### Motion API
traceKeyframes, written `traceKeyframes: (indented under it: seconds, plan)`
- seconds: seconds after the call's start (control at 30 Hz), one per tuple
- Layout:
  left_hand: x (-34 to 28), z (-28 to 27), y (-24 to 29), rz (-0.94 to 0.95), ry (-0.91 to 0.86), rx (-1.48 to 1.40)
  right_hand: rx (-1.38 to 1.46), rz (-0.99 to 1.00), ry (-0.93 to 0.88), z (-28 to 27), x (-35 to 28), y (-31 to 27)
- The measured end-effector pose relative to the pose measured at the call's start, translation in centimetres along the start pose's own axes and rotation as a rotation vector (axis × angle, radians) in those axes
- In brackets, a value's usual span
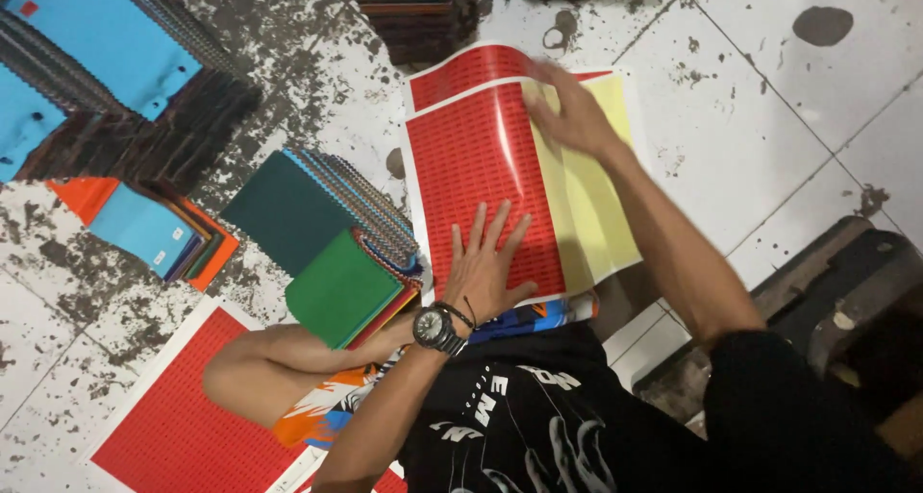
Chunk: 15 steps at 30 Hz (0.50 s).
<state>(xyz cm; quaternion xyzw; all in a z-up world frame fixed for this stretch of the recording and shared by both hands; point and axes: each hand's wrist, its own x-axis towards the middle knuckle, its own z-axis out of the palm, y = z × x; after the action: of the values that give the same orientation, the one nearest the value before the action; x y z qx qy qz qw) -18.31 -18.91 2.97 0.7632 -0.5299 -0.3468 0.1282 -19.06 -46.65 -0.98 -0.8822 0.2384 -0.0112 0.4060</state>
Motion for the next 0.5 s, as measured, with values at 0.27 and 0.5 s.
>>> traceKeyframes:
  seconds: [0.27, 0.5]
  plan:
    - [-0.6, -0.1, -0.1, -0.082, 0.030, -0.001, -0.132, 0.112, -0.395, -5.0, 8.8, -0.9]
    - [-0.8, 0.7, 0.0, -0.114, 0.054, 0.011, -0.103, 0.122, -0.451, -10.2, 7.2, -2.8]
